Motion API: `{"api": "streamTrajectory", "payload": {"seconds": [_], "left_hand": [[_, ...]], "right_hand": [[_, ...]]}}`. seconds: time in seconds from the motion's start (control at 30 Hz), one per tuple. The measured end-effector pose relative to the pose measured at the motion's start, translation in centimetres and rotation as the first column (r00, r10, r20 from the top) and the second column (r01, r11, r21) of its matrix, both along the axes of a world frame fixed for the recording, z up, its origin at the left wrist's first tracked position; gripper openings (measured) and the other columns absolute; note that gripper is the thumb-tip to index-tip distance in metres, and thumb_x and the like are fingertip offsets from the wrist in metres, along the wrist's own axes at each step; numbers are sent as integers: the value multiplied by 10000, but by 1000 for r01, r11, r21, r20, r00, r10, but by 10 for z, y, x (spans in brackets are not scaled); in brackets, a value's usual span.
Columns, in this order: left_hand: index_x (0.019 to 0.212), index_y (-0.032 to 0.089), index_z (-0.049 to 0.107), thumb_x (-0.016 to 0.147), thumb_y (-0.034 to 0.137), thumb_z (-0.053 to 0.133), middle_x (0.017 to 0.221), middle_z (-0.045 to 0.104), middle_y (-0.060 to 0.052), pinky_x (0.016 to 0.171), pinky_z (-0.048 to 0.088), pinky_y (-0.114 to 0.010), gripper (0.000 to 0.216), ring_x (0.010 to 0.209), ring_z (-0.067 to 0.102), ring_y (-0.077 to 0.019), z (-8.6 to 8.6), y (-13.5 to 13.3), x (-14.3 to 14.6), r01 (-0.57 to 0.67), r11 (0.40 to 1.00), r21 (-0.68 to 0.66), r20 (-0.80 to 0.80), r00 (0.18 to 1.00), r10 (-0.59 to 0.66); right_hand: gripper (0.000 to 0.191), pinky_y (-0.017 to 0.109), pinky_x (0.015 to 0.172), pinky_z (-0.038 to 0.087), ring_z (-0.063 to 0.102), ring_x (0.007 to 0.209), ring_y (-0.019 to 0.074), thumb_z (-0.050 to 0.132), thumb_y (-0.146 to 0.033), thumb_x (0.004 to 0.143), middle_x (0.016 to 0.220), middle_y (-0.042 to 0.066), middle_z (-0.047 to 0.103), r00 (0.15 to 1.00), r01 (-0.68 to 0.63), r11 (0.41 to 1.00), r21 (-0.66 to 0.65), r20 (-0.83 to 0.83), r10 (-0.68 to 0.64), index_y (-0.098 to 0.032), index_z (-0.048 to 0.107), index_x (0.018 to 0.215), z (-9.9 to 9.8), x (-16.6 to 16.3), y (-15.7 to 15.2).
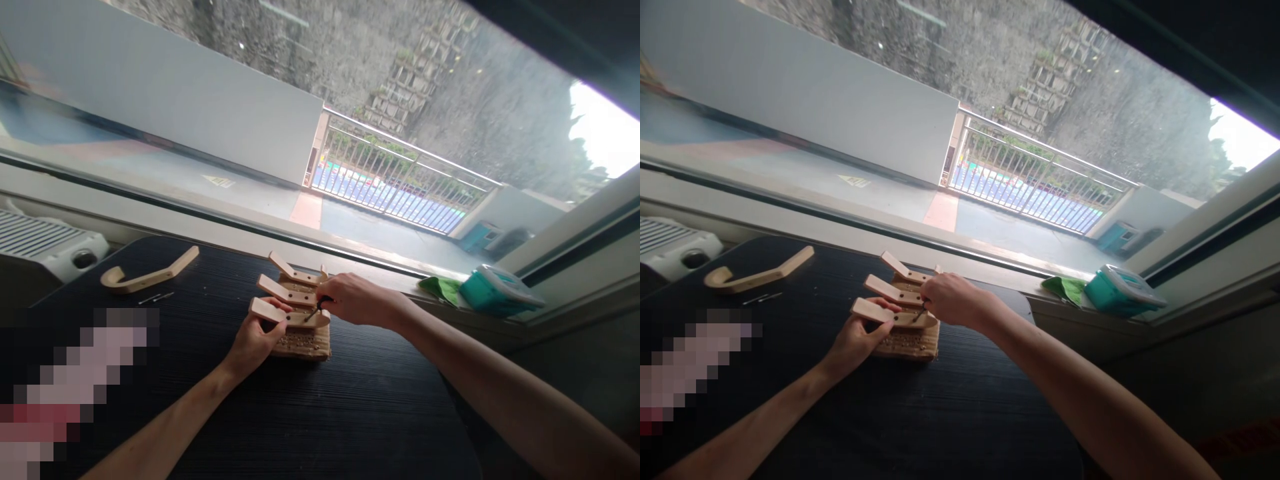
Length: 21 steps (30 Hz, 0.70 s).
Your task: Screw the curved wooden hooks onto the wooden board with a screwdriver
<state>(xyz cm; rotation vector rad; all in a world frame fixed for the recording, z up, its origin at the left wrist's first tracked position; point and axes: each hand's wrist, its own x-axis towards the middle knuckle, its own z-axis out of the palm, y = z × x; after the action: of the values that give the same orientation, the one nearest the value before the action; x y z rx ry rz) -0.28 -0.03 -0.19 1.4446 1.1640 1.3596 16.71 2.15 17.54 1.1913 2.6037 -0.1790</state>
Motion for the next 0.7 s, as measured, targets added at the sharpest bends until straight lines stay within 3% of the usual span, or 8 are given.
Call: {"api": "streamTrajectory", "payload": {"seconds": [0.17, 0.33, 0.53, 0.7], "left_hand": [[869, 196, 588, 718, 315, 617, 984, 648, -55, 940, 452, -388, 195, 1006, 602, -232, 6, -2, 1, -7, 1000, -6, 6, 1000, 7], [870, 196, 593, 711, 332, 626, 967, 667, -52, 892, 489, -367, 212, 967, 624, -229, 8, -3, 2, -2, 1000, -22, 18, 1000, 3], [863, 195, 593, 717, 310, 621, 976, 647, -55, 963, 431, -393, 188, 1013, 596, -232, 5, -1, 1, -12, 1000, -2, 6, 1000, 12], [864, 190, 597, 723, 301, 617, 976, 643, -57, 965, 425, -395, 181, 1014, 590, -230, 4, 0, 1, -5, 1000, 1, 1, 1000, 5]], "right_hand": [[261, 259, 570, 328, 618, 718, 170, 434, -214, 901, 823, 73, 697, 996, -2, 998, 64, 84, -3, -156, 688, 899, 2, -4, -3], [251, 262, 620, 379, 627, 850, 208, 563, -166, 826, 964, 94, 681, 990, 3, 997, 81, 142, -15, -162, 619, 1071, 16, -12, -10], [194, 248, 667, 379, 622, 814, 170, 498, -82, 859, 915, 96, 685, 989, -61, 998, 35, 137, 55, -132, 685, 874, 15, -15, -5], [203, 240, 673, 370, 621, 814, 161, 495, -122, 890, 924, 99, 693, 994, -78, 996, 36, 84, 75, -115, 698, 881, 4, -12, 1]]}}
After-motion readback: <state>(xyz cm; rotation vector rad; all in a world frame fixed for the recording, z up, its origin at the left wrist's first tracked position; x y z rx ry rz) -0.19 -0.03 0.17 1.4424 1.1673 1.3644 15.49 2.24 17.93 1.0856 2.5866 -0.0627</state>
